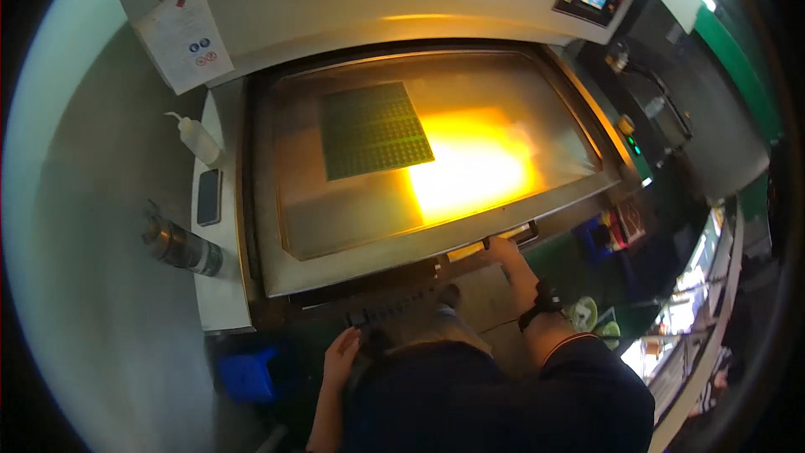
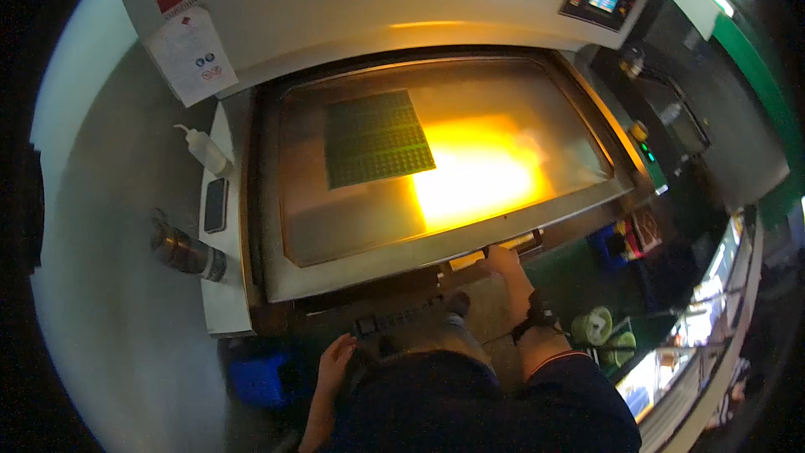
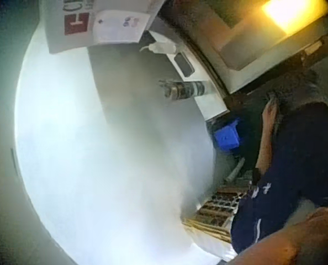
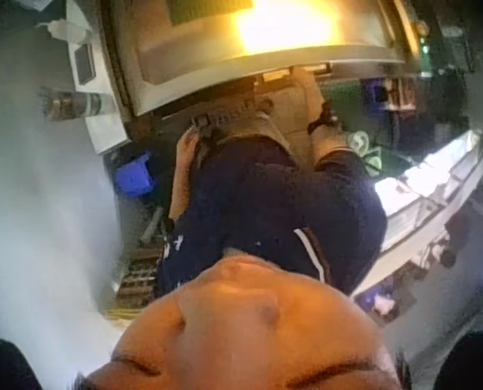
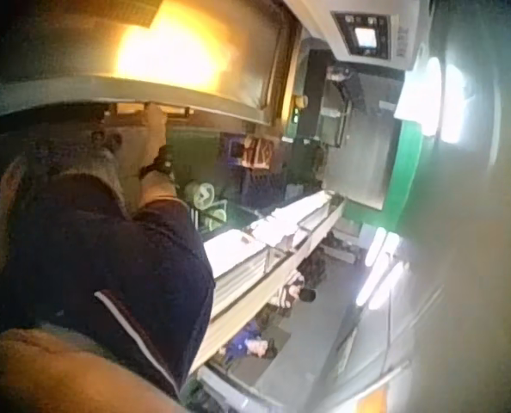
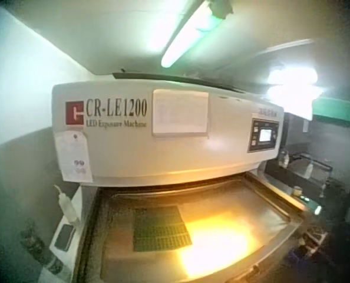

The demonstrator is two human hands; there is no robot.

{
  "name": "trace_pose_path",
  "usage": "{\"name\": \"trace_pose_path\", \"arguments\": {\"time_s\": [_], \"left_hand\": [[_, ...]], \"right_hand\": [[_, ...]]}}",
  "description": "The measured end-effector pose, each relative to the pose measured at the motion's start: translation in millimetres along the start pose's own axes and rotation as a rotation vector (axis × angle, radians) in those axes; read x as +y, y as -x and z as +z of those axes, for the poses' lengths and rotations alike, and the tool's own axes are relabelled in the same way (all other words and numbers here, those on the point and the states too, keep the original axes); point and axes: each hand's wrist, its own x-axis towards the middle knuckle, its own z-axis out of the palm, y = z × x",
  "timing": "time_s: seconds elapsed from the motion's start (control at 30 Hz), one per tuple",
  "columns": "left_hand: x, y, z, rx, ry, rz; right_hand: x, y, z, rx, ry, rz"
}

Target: Placing plates inside an LED exposure machine, aligning them with a squeegee tool, closing the lid, and operating machine controls.

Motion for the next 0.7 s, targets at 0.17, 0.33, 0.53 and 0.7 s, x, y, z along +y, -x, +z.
{"name": "trace_pose_path", "arguments": {"time_s": [0.17, 0.33, 0.53, 0.7], "left_hand": [[-10, -19, -18, -0.183, 0.053, 0.056], [89, -67, 13, -0.080, 0.346, 0.524], [220, -80, 35, -0.029, 0.428, 1.028], [278, -73, 42, 0.020, 0.525, 1.007]], "right_hand": [[-2, 101, -45, 0.157, 0.024, -0.042], [-34, 184, -175, 0.387, 0.066, 0.026], [-81, 196, -198, 1.465, -0.346, -0.495], [-127, 80, -93, 0.731, -0.246, -0.784]]}}
